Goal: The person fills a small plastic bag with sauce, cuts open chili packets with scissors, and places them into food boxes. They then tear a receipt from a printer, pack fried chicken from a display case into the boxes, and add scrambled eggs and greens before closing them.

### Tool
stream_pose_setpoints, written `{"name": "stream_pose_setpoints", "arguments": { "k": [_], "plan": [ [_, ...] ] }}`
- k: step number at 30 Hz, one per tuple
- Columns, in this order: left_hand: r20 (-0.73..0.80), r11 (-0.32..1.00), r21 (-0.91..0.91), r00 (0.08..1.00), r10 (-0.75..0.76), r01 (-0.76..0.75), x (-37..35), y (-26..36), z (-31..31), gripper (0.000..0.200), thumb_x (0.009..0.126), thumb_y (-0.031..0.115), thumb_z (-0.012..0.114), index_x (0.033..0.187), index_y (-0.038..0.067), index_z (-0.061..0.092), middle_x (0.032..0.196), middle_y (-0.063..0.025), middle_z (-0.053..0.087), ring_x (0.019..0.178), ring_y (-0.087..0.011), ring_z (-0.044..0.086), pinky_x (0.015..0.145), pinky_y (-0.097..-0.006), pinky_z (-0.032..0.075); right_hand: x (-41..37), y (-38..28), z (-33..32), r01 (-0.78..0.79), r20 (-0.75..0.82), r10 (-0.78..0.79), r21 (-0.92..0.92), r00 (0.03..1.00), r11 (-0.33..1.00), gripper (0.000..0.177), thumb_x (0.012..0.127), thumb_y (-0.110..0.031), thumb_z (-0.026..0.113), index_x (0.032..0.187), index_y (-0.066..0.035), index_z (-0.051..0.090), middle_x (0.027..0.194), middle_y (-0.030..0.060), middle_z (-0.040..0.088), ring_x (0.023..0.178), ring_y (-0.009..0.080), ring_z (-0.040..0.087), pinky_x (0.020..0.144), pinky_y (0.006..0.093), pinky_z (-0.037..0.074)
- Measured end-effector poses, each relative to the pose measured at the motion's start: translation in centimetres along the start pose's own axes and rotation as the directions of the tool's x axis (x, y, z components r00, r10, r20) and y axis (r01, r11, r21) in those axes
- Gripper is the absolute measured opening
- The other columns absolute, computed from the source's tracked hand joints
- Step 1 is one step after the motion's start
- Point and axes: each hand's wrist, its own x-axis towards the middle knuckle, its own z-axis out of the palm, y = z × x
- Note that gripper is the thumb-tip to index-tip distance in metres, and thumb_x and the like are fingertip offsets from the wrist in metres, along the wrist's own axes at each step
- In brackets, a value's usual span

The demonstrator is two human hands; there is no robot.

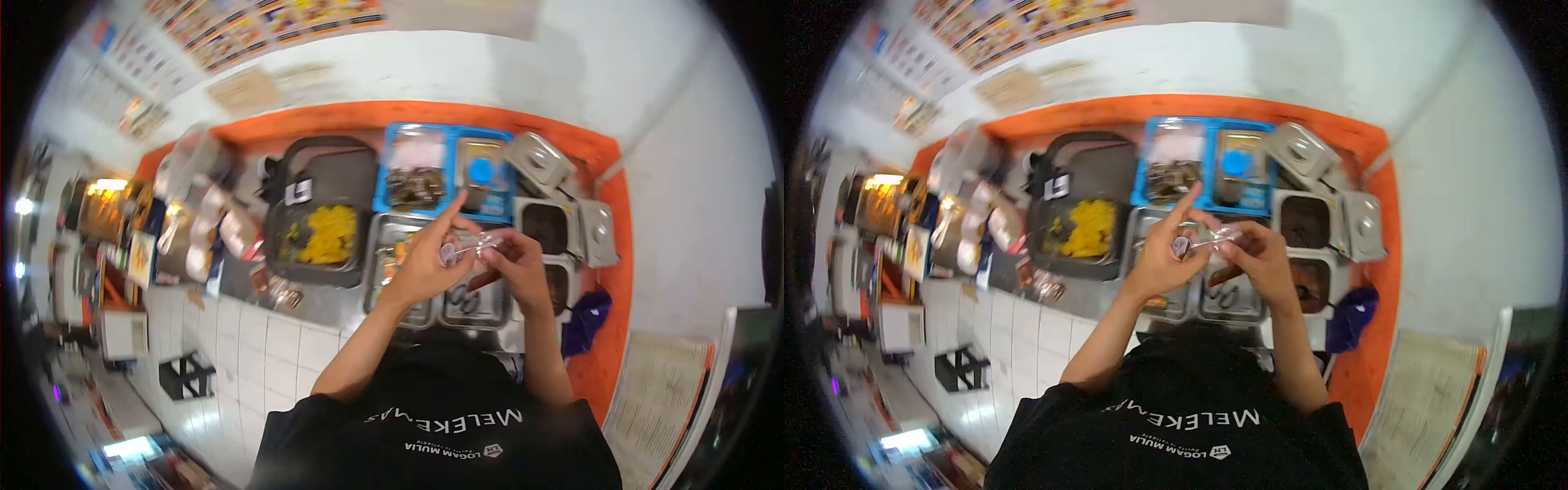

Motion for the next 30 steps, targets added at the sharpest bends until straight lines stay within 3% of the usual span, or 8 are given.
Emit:
{"name": "stream_pose_setpoints", "arguments": {
  "k": [1,2,4,6,17,21,25,30],
  "plan": [
    [-0.061,0.995,0.092,0.998,-0.020,0.026,-1.8,-0.1,-2.2,0.075,0.086,-0.007,0.070,0.156,0.002,0.043,0.111,-0.0090,0.073,0.081,-0.0070,0.065,0.072,-0.0234,0.051,0.2,0.7,1.8,0.014,0.000,-0.014,-0.059,1.000,0.998,0.020,0.097,-0.009,0.071,0.112,0.002,0.065,0.094,0.0072,0.069,0.082,0.0168,0.070,0.067,0.0371,0.067],
    [-0.107,0.995,0.096,0.994,0.020,-0.010,-3.4,-0.8,-4.1,0.066,0.088,-0.002,0.077,0.149,0.000,0.052,0.099,-0.0061,0.074,0.084,-0.0083,0.066,0.079,-0.0255,0.052,0.7,1.9,2.9,0.087,0.044,-0.080,-0.180,0.996,0.980,0.018,0.097,-0.009,0.072,0.110,0.002,0.066,0.095,0.0061,0.070,0.085,0.0146,0.068,0.072,0.0339,0.064],
    [-0.223,0.999,0.034,0.975,0.014,-0.007,-6.8,-0.8,-7.3,0.063,0.088,-0.002,0.078,0.146,0.000,0.055,0.098,-0.0057,0.073,0.087,-0.0087,0.066,0.083,-0.0266,0.052,1.6,4.1,6.0,0.168,0.120,-0.137,-0.302,0.983,0.938,0.016,0.096,-0.009,0.074,0.108,0.001,0.067,0.096,0.0045,0.070,0.089,0.0111,0.066,0.078,0.0290,0.058],
    [-0.311,0.979,-0.202,0.949,-0.058,-0.007,-9.9,0.3,-10.3,0.057,0.088,-0.003,0.078,0.142,-0.002,0.058,0.099,-0.0054,0.074,0.091,-0.0087,0.066,0.086,-0.0266,0.052,2.0,5.6,9.9,0.167,0.159,-0.120,-0.337,0.980,0.927,0.015,0.095,-0.009,0.075,0.106,0.000,0.069,0.098,0.0035,0.071,0.091,0.0086,0.065,0.081,0.0259,0.053],
    [-0.602,0.973,0.117,0.793,-0.090,0.200,-31.1,3.1,-30.7,0.030,0.086,-0.002,0.079,0.115,-0.003,0.074,0.098,-0.0094,0.078,0.084,-0.0121,0.070,0.082,-0.0270,0.054,3.4,16.9,34.9,0.125,0.425,0.111,-0.489,0.899,0.863,0.007,0.095,-0.006,0.073,0.094,0.001,0.070,0.089,0.0052,0.072,0.085,0.0123,0.066,0.079,0.0272,0.052],
    [-0.681,0.956,0.231,0.732,0.026,0.181,-36.5,5.6,-35.0,0.028,0.084,-0.001,0.081,0.111,-0.002,0.076,0.097,-0.0120,0.077,0.086,-0.0146,0.070,0.080,-0.0280,0.053,3.7,20.7,41.8,0.307,0.621,0.008,-0.399,0.784,0.864,0.007,0.093,-0.004,0.074,0.095,0.001,0.070,0.092,0.0060,0.070,0.086,0.0131,0.066,0.079,0.0276,0.052],
    [-0.726,0.949,0.189,0.687,-0.037,0.251,-41.2,5.7,-38.0,0.030,0.083,-0.004,0.080,0.113,-0.001,0.076,0.092,-0.0115,0.075,0.084,-0.0147,0.068,0.079,-0.0279,0.052,2.9,21.7,49.0,0.319,0.698,0.091,-0.435,0.710,0.842,0.007,0.093,-0.005,0.072,0.096,0.001,0.070,0.091,0.0057,0.069,0.087,0.0125,0.065,0.079,0.0284,0.051],
    [-0.780,0.949,0.187,0.625,-0.014,0.254,-44.0,5.0,-40.9,0.036,0.084,-0.008,0.076,0.119,-0.002,0.074,0.090,-0.0094,0.072,0.084,-0.0153,0.067,0.079,-0.0284,0.053,4.1,24.3,54.0,0.523,0.814,0.068,-0.433,0.577,0.735,0.013,0.094,-0.009,0.073,0.095,0.001,0.065,0.092,0.0105,0.067,0.086,0.0183,0.064,0.081,0.0312,0.050]
  ]
}}
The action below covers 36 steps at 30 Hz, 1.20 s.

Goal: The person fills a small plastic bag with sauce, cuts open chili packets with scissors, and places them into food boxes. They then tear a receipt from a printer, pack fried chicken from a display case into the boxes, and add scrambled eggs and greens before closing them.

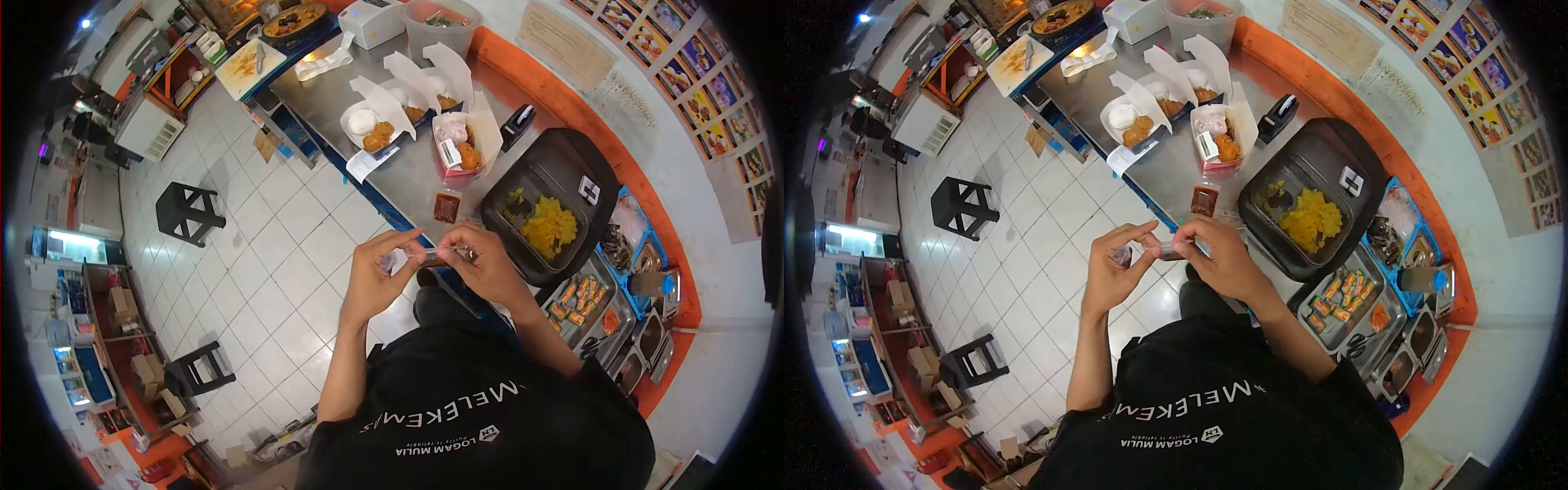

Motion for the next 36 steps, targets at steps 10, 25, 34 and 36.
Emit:
{"name": "stream_pose_setpoints", "arguments": {
  "k": [10,25,34,36],
  "plan": [
    [0.175,0.977,0.193,0.977,-0.124,0.090,7.8,-6.8,-3.2,0.023,0.081,-0.004,0.083,0.103,-0.004,0.076,0.085,-0.0095,0.073,0.079,-0.0148,0.068,0.074,-0.0271,0.052,5.8,7.9,3.0,-0.043,0.014,0.042,0.031,0.999,0.999,0.012,0.094,-0.013,0.069,0.098,-0.004,0.062,0.091,0.0111,0.063,0.085,0.0321,0.061,0.080,0.0400,0.046],
    [0.561,0.598,-0.164,0.573,-0.598,0.785,19.5,-22.9,-2.2,0.051,0.098,0.006,0.068,0.145,0.003,0.048,0.121,-0.0177,0.070,0.095,-0.0205,0.069,0.088,-0.0332,0.056,3.3,19.2,5.2,-0.641,-0.406,0.586,0.000,0.702,0.768,0.015,0.095,-0.014,0.070,0.099,0.000,0.067,0.101,0.0176,0.068,0.096,0.0376,0.066,0.084,0.0450,0.052],
    [0.590,0.662,-0.123,0.591,-0.551,0.740,23.0,-25.1,-7.0,0.040,0.107,0.014,0.058,0.143,-0.001,0.050,0.112,-0.0188,0.072,0.101,-0.0241,0.072,0.091,-0.0348,0.059,9.8,18.9,5.5,-0.726,-0.524,0.743,0.301,0.415,0.618,0.018,0.092,-0.009,0.067,0.104,0.003,0.067,0.102,0.0213,0.068,0.094,0.0397,0.067,0.085,0.0462,0.053],
    [0.597,0.673,-0.103,0.587,-0.547,0.732,23.7,-25.0,-9.1,0.043,0.105,0.015,0.062,0.143,-0.001,0.050,0.108,-0.0163,0.073,0.095,-0.0216,0.073,0.088,-0.0328,0.059,10.9,19.2,6.2,-0.800,-0.634,0.685,0.170,0.359,0.576,0.017,0.091,-0.008,0.067,0.104,0.004,0.067,0.102,0.0212,0.069,0.091,0.0379,0.069,0.083,0.0445,0.054]
  ]
}}
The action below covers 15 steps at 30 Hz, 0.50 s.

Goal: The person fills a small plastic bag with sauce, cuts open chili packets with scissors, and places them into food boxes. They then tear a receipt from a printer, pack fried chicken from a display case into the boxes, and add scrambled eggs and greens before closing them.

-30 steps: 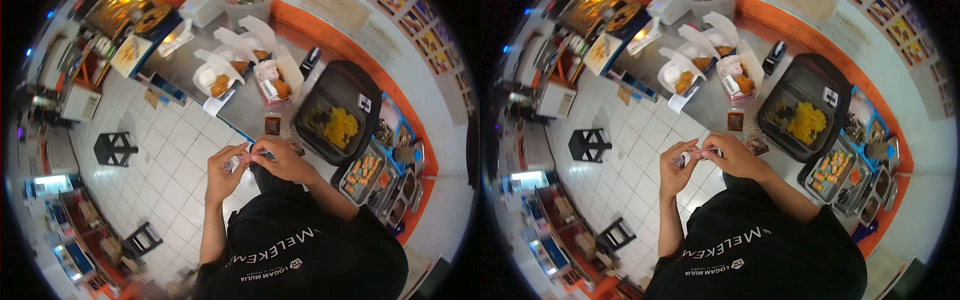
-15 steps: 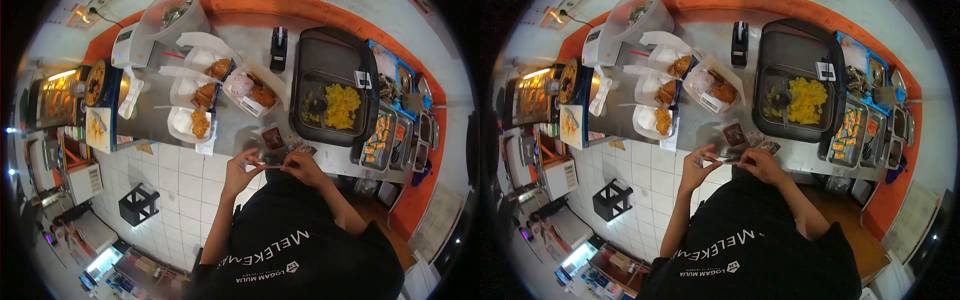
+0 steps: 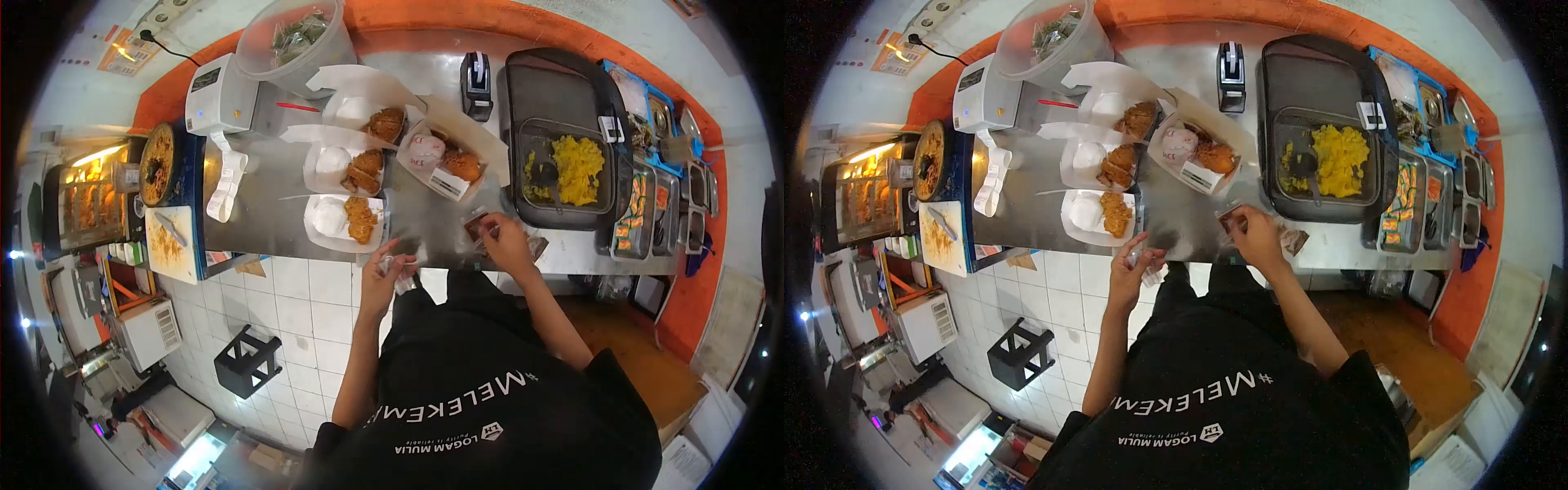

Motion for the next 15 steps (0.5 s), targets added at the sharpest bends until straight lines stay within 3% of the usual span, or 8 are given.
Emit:
{"name": "stream_pose_setpoints", "arguments": {
  "k": [2,5,6,8,9,11,13,15],
  "plan": [
    [-0.036,0.998,0.054,0.999,-0.038,0.040,-0.8,0.4,-2.9,0.045,0.104,0.016,0.063,0.144,0.000,0.050,0.106,-0.0146,0.073,0.091,-0.0197,0.072,0.086,-0.0319,0.058,0.2,-0.3,1.4,0.027,-0.194,-0.051,-0.124,0.980,0.992,0.018,0.090,-0.009,0.070,0.102,0.004,0.067,0.099,0.0193,0.072,0.087,0.0310,0.072,0.079,0.0400,0.055],
    [-0.034,0.996,-0.069,0.997,-0.067,0.065,-0.5,0.2,-6.7,0.041,0.105,0.011,0.059,0.144,0.001,0.050,0.107,-0.0137,0.071,0.092,-0.0202,0.070,0.089,-0.0343,0.058,-0.1,-2.1,3.2,-0.129,-0.042,0.138,0.168,0.990,0.977,0.017,0.089,-0.011,0.072,0.099,0.003,0.068,0.092,0.0159,0.073,0.085,0.0242,0.071,0.078,0.0375,0.055],
    [-0.026,0.987,-0.142,0.996,-0.084,0.079,-0.3,0.2,-7.6,0.040,0.105,0.009,0.058,0.144,0.002,0.050,0.108,-0.0139,0.071,0.095,-0.0212,0.070,0.092,-0.0354,0.057,-0.7,-2.1,4.7,-0.048,0.019,0.045,0.211,0.999,0.976,0.019,0.090,-0.014,0.075,0.097,0.002,0.069,0.089,0.0122,0.073,0.087,0.0192,0.071,0.078,0.0360,0.056],
    [0.039,0.969,-0.239,0.997,-0.061,0.069,0.2,0.1,-8.4,0.039,0.104,0.004,0.053,0.143,0.003,0.049,0.119,-0.0168,0.069,0.110,-0.0257,0.068,0.100,-0.0394,0.054,-2.1,-5.5,7.5,-0.205,0.331,0.100,0.299,0.938,0.932,0.021,0.092,-0.019,0.077,0.098,0.000,0.070,0.092,0.0108,0.073,0.091,0.0183,0.071,0.082,0.0341,0.056],
    [0.072,0.962,-0.267,0.996,-0.046,0.064,0.6,0.2,-8.1,0.040,0.104,0.004,0.052,0.144,0.003,0.049,0.123,-0.0182,0.068,0.113,-0.0263,0.067,0.102,-0.0396,0.053,-2.8,-4.5,11.3,-0.071,0.334,-0.067,0.385,0.940,0.920,0.030,0.092,-0.021,0.080,0.109,-0.001,0.066,0.102,0.0108,0.073,0.099,0.0195,0.070,0.085,0.0354,0.057],
    [0.136,0.944,-0.323,0.991,-0.020,0.063,1.1,0.4,-7.3,0.041,0.103,0.004,0.051,0.144,0.003,0.048,0.133,-0.0211,0.065,0.119,-0.0274,0.065,0.105,-0.0399,0.052,-4.3,-7.7,14.9,-0.174,0.389,-0.065,0.547,0.919,0.819,0.046,0.091,-0.014,0.080,0.125,-0.002,0.052,0.116,0.0124,0.068,0.108,0.0223,0.068,0.088,0.0369,0.058],
    [0.250,0.959,-0.269,0.968,-0.026,0.095,1.3,0.8,-6.8,0.048,0.102,0.004,0.050,0.149,0.003,0.044,0.145,-0.0231,0.058,0.128,-0.0277,0.060,0.110,-0.0402,0.047,-5.3,-9.5,17.0,-0.322,0.378,0.064,0.673,0.923,0.666,0.036,0.092,-0.010,0.077,0.121,0.000,0.057,0.111,0.0113,0.069,0.104,0.0191,0.068,0.084,0.0337,0.058],
    [0.324,0.945,-0.257,0.939,-0.113,0.202,1.4,2.2,-5.8,0.051,0.102,0.003,0.050,0.152,0.003,0.041,0.147,-0.0228,0.057,0.130,-0.0274,0.058,0.112,-0.0404,0.045,-5.6,-9.1,16.1,-0.328,0.392,0.075,0.634,0.917,0.700,0.030,0.093,-0.007,0.075,0.116,0.001,0.059,0.106,0.0099,0.070,0.098,0.0170,0.068,0.081,0.0326,0.058]
  ]
}}
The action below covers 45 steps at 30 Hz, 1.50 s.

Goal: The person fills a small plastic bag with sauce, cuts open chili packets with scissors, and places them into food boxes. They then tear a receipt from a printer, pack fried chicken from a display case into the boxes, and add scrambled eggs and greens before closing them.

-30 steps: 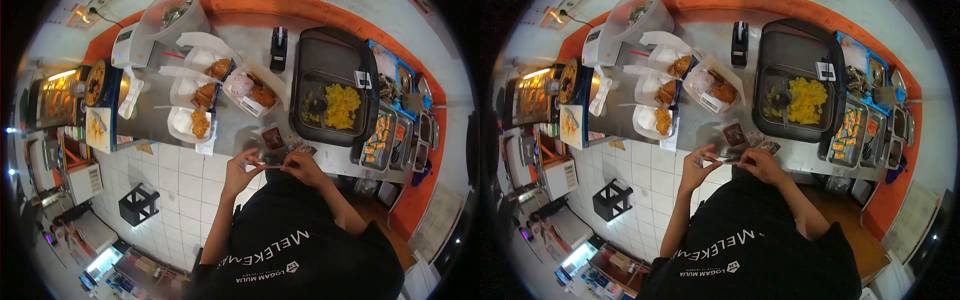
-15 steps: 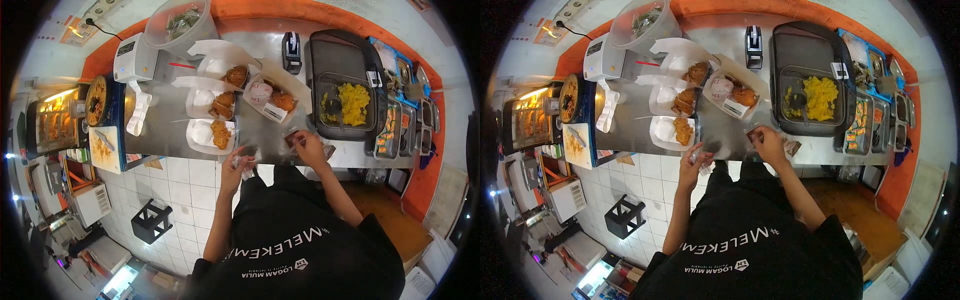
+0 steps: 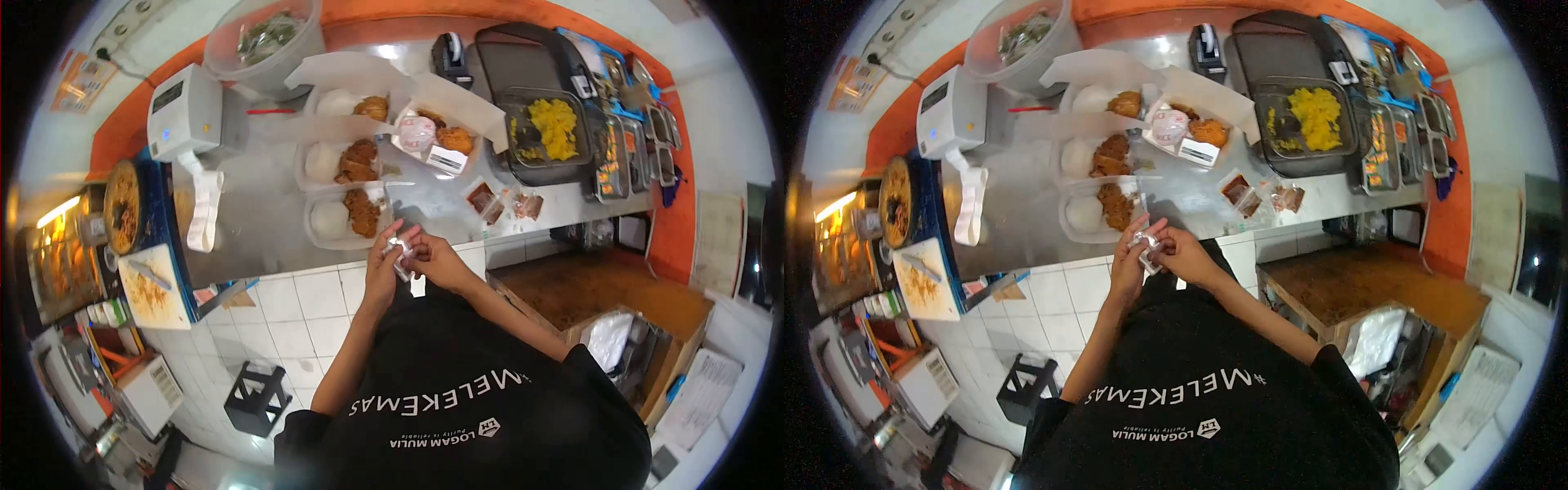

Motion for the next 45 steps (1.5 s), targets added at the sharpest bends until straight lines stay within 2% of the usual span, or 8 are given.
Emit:
{"name": "stream_pose_setpoints", "arguments": {
  "k": [4,12,20,30,32,36,40,45],
  "plan": [
    [0.190,0.830,0.495,0.964,0.186,-0.258,0.8,-0.8,-0.7,0.058,0.104,0.003,0.055,0.158,0.004,0.034,0.142,-0.0195,0.060,0.129,-0.0265,0.059,0.108,-0.0359,0.048,-2.5,1.6,-4.6,0.091,-0.254,-0.107,-0.073,0.961,0.993,0.021,0.093,-0.004,0.073,0.110,0.003,0.064,0.097,0.0072,0.071,0.088,0.0143,0.068,0.076,0.0307,0.056],
    [0.302,0.788,0.606,0.948,-0.101,-0.109,2.5,1.1,-1.6,0.041,0.105,0.011,0.060,0.144,0.000,0.053,0.122,-0.0149,0.071,0.108,-0.0199,0.069,0.098,-0.0332,0.053,-14.2,6.5,-21.0,0.110,-0.816,-0.019,0.055,0.578,0.992,0.010,0.093,-0.006,0.067,0.102,-0.001,0.068,0.088,0.0052,0.069,0.077,0.0142,0.066,0.067,0.0299,0.054],
    [0.157,0.655,0.755,0.979,-0.132,-0.033,3.0,3.0,1.2,0.046,0.104,0.017,0.064,0.145,0.001,0.052,0.122,-0.0150,0.072,0.111,-0.0207,0.068,0.100,-0.0341,0.052,-18.4,2.4,-43.6,0.127,-0.964,-0.047,-0.014,0.261,0.992,0.033,0.086,-0.006,0.073,0.118,0.001,0.065,0.097,0.0076,0.071,0.078,0.0158,0.067,0.063,0.0290,0.053],
    [-0.101,0.690,0.723,0.983,0.153,-0.032,2.3,3.0,9.1,0.021,0.101,0.011,0.067,0.116,-0.003,0.071,0.096,-0.0099,0.075,0.088,-0.0160,0.072,0.082,-0.0309,0.058,-0.2,-10.9,-76.8,0.131,-0.890,-0.301,-0.272,0.343,0.953,0.046,0.086,-0.027,0.085,0.115,0.001,0.063,0.090,0.0095,0.071,0.078,0.0158,0.068,0.065,0.0306,0.054],
    [-0.120,0.622,0.783,0.978,0.172,-0.013,2.0,3.9,10.4,0.017,0.100,0.011,0.068,0.106,-0.005,0.075,0.090,-0.0105,0.075,0.083,-0.0169,0.072,0.079,-0.0326,0.059,0.3,-14.5,-73.9,0.099,-0.711,-0.691,-0.684,0.133,0.723,0.037,0.091,-0.032,0.081,0.106,-0.001,0.067,0.089,0.0062,0.071,0.077,0.0121,0.066,0.068,0.0275,0.052],
    [-0.178,0.379,0.923,0.945,0.276,0.063,2.7,6.3,14.9,0.017,0.098,0.013,0.070,0.102,-0.002,0.077,0.090,-0.0121,0.075,0.080,-0.0194,0.072,0.072,-0.0305,0.057,-4.4,-21.4,-49.7,0.531,-0.633,-0.635,-0.386,0.442,0.754,0.021,0.096,-0.019,0.073,0.107,-0.003,0.066,0.091,0.0043,0.070,0.072,0.0114,0.066,0.058,0.0270,0.052],
    [0.079,-0.022,0.997,0.946,0.316,-0.075,8.7,5.1,16.5,0.032,0.094,0.009,0.065,0.126,0.003,0.066,0.114,-0.0180,0.068,0.103,-0.0341,0.069,0.086,-0.0424,0.057,-2.9,-16.1,-28.9,0.273,-0.038,-0.296,-0.292,0.954,0.917,0.021,0.094,-0.016,0.072,0.110,-0.003,0.067,0.087,0.0082,0.072,0.070,0.0147,0.068,0.061,0.0305,0.055],
    [0.377,-0.411,0.883,0.862,0.338,-0.225,19.2,2.5,11.9,0.042,0.090,0.006,0.061,0.132,0.006,0.060,0.119,-0.0185,0.067,0.112,-0.0412,0.062,0.093,-0.0499,0.052,5.0,-9.5,-19.8,0.175,-0.116,-0.332,-0.664,0.936,0.727,0.037,0.086,-0.011,0.074,0.120,-0.003,0.062,0.109,0.0191,0.069,0.107,0.0413,0.064,0.094,0.0493,0.050]
  ]
}}
